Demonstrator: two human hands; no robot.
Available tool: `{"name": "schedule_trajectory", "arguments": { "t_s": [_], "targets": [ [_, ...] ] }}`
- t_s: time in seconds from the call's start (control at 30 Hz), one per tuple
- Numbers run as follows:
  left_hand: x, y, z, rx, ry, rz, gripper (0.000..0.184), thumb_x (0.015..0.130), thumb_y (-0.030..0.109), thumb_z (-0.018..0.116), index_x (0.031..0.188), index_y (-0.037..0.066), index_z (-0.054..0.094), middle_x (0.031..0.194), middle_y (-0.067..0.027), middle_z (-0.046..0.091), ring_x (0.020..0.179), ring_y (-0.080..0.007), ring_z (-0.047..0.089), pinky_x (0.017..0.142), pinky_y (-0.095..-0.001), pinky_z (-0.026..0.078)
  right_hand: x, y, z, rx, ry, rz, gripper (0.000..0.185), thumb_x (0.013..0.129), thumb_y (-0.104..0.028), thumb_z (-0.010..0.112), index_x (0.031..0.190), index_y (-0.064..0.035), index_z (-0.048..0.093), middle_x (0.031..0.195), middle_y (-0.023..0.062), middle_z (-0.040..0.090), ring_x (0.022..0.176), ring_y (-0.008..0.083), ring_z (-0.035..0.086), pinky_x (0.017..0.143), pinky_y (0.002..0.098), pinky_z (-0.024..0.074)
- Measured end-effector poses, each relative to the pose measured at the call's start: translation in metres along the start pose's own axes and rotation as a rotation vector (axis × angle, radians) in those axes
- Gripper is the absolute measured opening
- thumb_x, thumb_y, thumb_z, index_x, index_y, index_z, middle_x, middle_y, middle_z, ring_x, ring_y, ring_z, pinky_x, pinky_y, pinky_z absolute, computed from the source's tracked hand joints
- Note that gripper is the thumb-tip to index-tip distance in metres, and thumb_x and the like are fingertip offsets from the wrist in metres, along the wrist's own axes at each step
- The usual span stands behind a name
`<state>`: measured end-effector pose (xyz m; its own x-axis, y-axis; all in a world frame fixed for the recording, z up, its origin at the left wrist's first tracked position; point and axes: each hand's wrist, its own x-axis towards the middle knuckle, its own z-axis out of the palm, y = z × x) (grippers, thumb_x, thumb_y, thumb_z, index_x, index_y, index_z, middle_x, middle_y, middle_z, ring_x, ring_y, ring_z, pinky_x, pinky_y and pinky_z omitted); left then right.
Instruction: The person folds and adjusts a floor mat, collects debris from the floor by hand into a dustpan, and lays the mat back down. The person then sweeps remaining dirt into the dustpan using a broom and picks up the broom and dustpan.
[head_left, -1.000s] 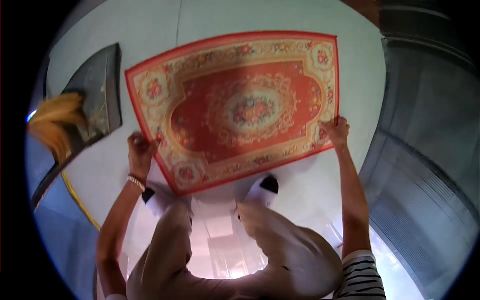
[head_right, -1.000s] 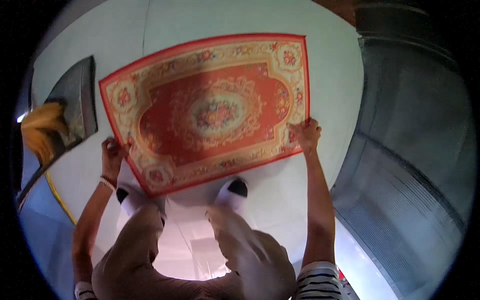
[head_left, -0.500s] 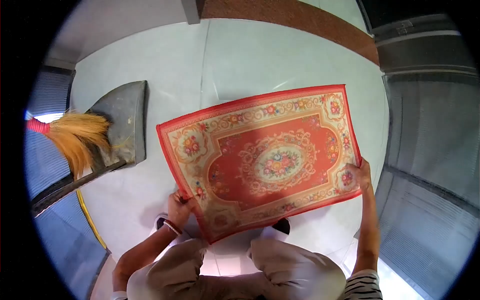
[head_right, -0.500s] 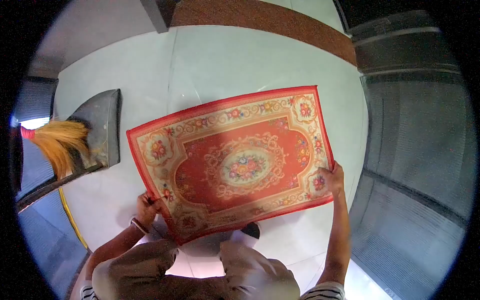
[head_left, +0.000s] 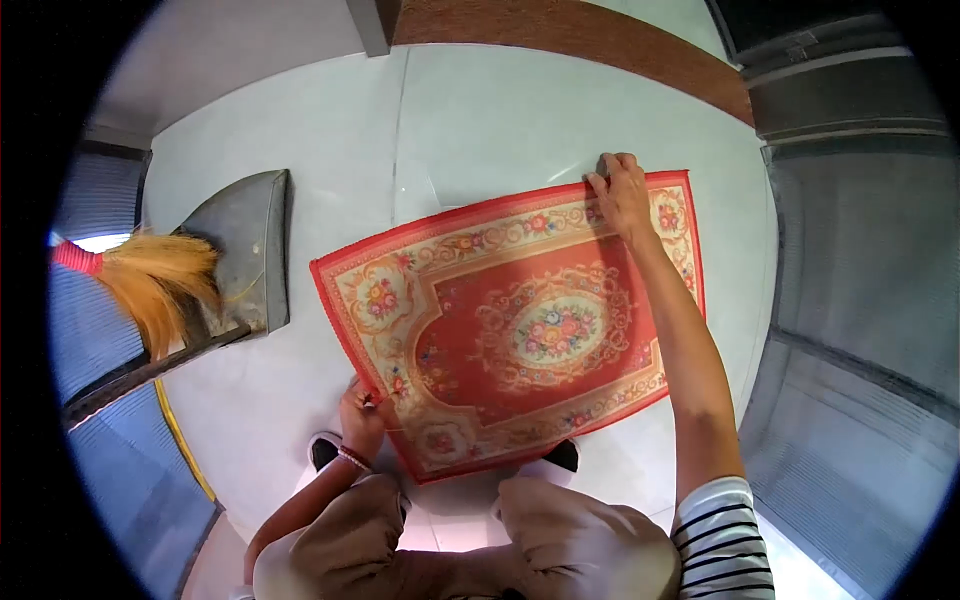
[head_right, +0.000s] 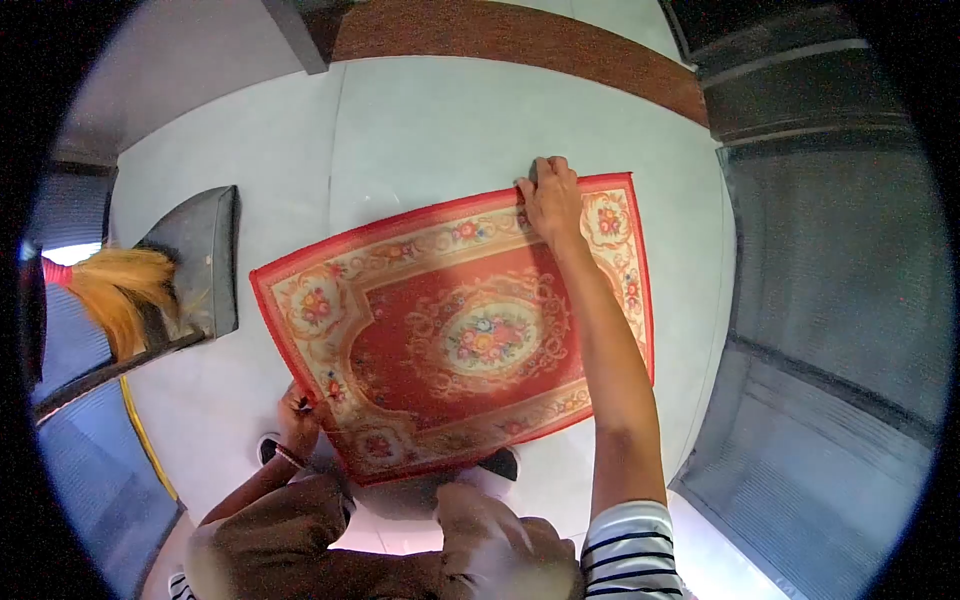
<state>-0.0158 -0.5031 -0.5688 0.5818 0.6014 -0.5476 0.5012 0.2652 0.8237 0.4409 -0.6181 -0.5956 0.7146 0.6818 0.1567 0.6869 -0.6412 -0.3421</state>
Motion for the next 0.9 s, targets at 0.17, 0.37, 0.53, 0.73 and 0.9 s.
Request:
{"name": "schedule_trajectory", "arguments": {
  "t_s": [0.17,0.37,0.53,0.73,0.9],
  "targets": [
    [0.0,-0.005,0.01,-0.179,0.056,-0.039,0.026,0.073,-0.015,0.054,0.095,-0.002,0.061,0.095,-0.0008,0.058,0.086,-0.0102,0.056,0.077,-0.0231,0.045,0.007,-0.049,0.007,-0.118,-0.073,0.298,0.044,0.071,-0.039,0.07,0.082,0.0025,0.061,0.094,0.0164,0.05,0.088,0.0332,0.048,0.078,0.0416,0.0412],
    [0.0,0.003,0.011,-0.149,0.056,-0.071,0.024,0.075,-0.013,0.053,0.095,-0.002,0.06,0.093,0.0,0.059,0.084,-0.0094,0.056,0.074,-0.0227,0.045,-0.011,-0.063,0.023,-0.036,0.145,0.268,0.027,0.066,-0.021,0.073,0.076,0.0016,0.062,0.085,0.0162,0.054,0.081,0.033,0.05,0.073,0.0411,0.0414],
    [-0.001,0.011,0.008,-0.027,0.029,-0.049,0.023,0.078,-0.006,0.054,0.099,-0.002,0.06,0.088,0.0005,0.06,0.082,-0.0085,0.056,0.071,-0.0215,0.045,-0.003,-0.047,0.032,0.03,0.235,0.201,0.007,0.067,-0.003,0.063,0.073,0.001,0.061,0.079,0.0175,0.056,0.076,0.0321,0.052,0.071,0.0399,0.0431],
    [0.025,0.008,-0.009,-0.121,0.137,-0.012,0.031,0.081,0.006,0.06,0.111,0.0,0.053,0.084,0.0013,0.059,0.071,-0.0061,0.052,0.062,-0.0204,0.043,-0.002,-0.032,0.037,-0.18,0.088,-0.024,0.014,0.068,0.001,0.058,0.082,0.0008,0.055,0.086,0.0187,0.056,0.083,0.0347,0.052,0.074,0.0416,0.0438],
    [0.088,0.059,-0.032,-0.282,0.187,-0.053,0.042,0.081,0.016,0.065,0.118,0.002,0.05,0.085,0.0017,0.059,0.072,-0.0059,0.054,0.06,-0.0205,0.043,0.011,-0.012,0.031,0.06,-0.102,0.1,0.01,0.078,-0.005,0.053,0.085,0.0018,0.055,0.088,0.0208,0.058,0.084,0.0383,0.054,0.077,0.0421,0.0444]
  ]
}}
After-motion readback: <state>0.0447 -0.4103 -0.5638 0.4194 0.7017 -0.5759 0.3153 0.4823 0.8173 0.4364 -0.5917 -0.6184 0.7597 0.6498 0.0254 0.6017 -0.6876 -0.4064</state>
